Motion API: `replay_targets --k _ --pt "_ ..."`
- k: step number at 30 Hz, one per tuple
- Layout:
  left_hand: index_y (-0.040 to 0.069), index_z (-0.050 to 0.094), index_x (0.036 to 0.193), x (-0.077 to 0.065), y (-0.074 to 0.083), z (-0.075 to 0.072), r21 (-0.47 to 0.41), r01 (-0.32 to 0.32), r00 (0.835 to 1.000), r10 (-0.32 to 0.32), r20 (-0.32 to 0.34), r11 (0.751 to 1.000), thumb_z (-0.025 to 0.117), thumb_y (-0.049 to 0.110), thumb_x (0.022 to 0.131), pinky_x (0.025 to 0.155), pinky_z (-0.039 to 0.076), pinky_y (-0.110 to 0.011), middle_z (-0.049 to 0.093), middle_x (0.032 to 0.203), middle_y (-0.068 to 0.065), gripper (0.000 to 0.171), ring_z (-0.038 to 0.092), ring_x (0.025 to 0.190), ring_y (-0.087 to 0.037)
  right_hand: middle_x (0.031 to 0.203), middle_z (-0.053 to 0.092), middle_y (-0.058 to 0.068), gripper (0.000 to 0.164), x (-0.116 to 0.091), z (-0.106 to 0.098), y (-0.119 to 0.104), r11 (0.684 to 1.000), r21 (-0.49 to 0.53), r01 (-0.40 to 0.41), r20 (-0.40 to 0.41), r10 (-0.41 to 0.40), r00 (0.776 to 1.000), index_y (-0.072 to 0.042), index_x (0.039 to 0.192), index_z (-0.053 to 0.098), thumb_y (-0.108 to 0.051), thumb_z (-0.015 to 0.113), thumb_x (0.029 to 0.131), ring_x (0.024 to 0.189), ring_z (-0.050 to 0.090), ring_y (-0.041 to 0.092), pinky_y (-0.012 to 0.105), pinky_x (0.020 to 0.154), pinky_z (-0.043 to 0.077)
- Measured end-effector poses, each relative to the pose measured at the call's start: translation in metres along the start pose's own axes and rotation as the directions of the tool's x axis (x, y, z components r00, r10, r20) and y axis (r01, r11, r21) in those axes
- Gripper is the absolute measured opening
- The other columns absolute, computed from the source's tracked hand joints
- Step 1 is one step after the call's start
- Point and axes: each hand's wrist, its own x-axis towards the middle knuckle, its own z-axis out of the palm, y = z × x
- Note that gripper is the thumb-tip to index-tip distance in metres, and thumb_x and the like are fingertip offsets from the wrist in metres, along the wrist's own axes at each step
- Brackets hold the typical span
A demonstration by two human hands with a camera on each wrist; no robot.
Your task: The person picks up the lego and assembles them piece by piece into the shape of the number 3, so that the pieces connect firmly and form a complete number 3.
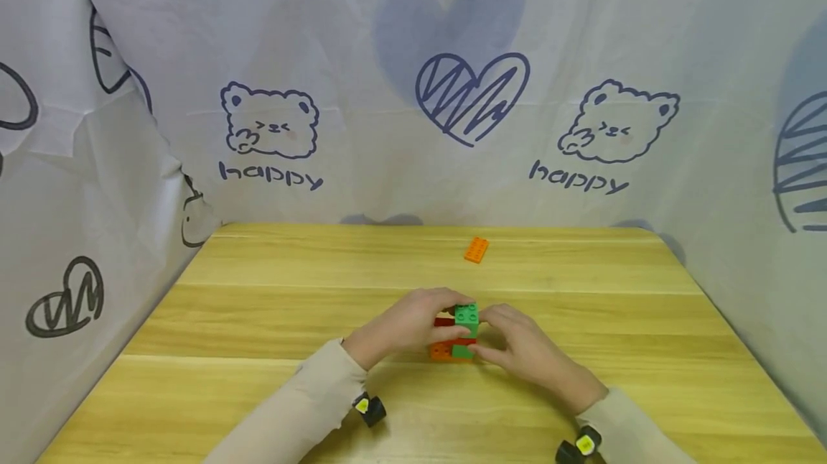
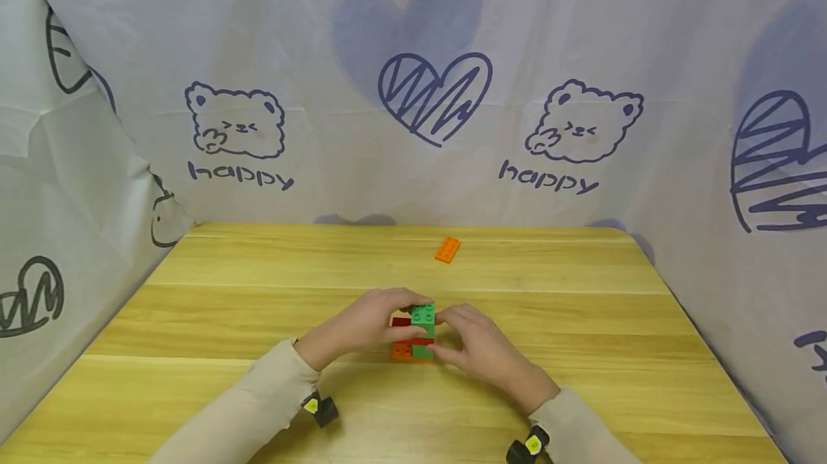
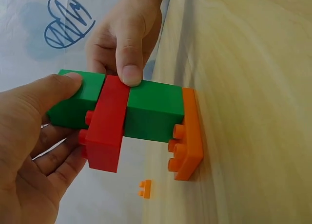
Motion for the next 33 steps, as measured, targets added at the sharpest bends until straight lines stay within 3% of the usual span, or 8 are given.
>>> replay_targets --k 3,9,14,23,33 --pt "0.010 0.062 0.129 0.000 -0.002 0.003 -0.016 0.003 1.000 -0.004 -0.023 1.000 0.069 0.032 0.092 0.089 0.048 -0.023 0.066 0.118 -0.001 0.044 0.062 0.101 -0.011 0.115 0.063 -0.004 0.036 0.000 -0.001 0.000 1.000 -0.003 -0.013 0.007 0.013 1.000 -0.015 0.118 0.065 -0.034 0.074 0.088 0.109 0.057 0.014 0.039 0.093 0.049" --pt "0.013 0.065 0.125 -0.003 -0.004 0.011 -0.102 0.063 0.996 -0.070 -0.062 0.993 0.072 0.035 0.090 0.087 0.049 -0.027 0.066 0.113 0.001 0.043 0.060 0.101 -0.017 0.114 0.064 -0.003 0.035 0.000 0.001 0.001 1.000 -0.006 -0.005 0.011 0.005 1.000 -0.015 0.116 0.065 -0.034 0.074 0.088 0.108 0.058 0.014 0.039 0.091 0.050" --pt "0.014 0.067 0.122 -0.004 -0.003 0.013 -0.100 0.097 0.991 -0.105 -0.081 0.990 0.074 0.037 0.087 0.082 0.048 -0.025 0.066 0.108 0.003 0.042 0.058 0.095 -0.015 0.114 0.064 -0.003 0.035 -0.001 0.001 0.002 1.000 0.000 0.003 0.006 -0.003 1.000 -0.015 0.116 0.065 -0.033 0.075 0.088 0.108 0.058 0.015 0.039 0.091 0.050" --pt "0.017 0.069 0.116 -0.002 -0.007 0.011 -0.131 0.104 0.991 -0.114 -0.070 0.986 0.076 0.039 0.085 0.081 0.046 -0.026 0.066 0.107 0.006 0.039 0.056 0.099 -0.021 0.115 0.063 -0.004 0.035 -0.001 -0.001 -0.001 0.999 0.014 -0.037 0.033 0.037 0.999 -0.017 0.118 0.065 -0.037 0.072 0.089 0.108 0.058 0.015 0.040 0.090 0.051" --pt "0.018 0.069 0.115 -0.002 -0.010 0.008 -0.076 0.079 0.993 -0.085 -0.081 0.994 0.076 0.046 0.083 0.084 0.046 -0.028 0.066 0.106 0.008 0.043 0.057 0.099 -0.019 0.114 0.063 -0.006 0.032 0.000 -0.003 0.001 0.999 0.032 -0.023 0.021 0.023 1.000 -0.019 0.116 0.065 -0.035 0.073 0.090 0.107 0.058 0.013 0.039 0.088 0.052"
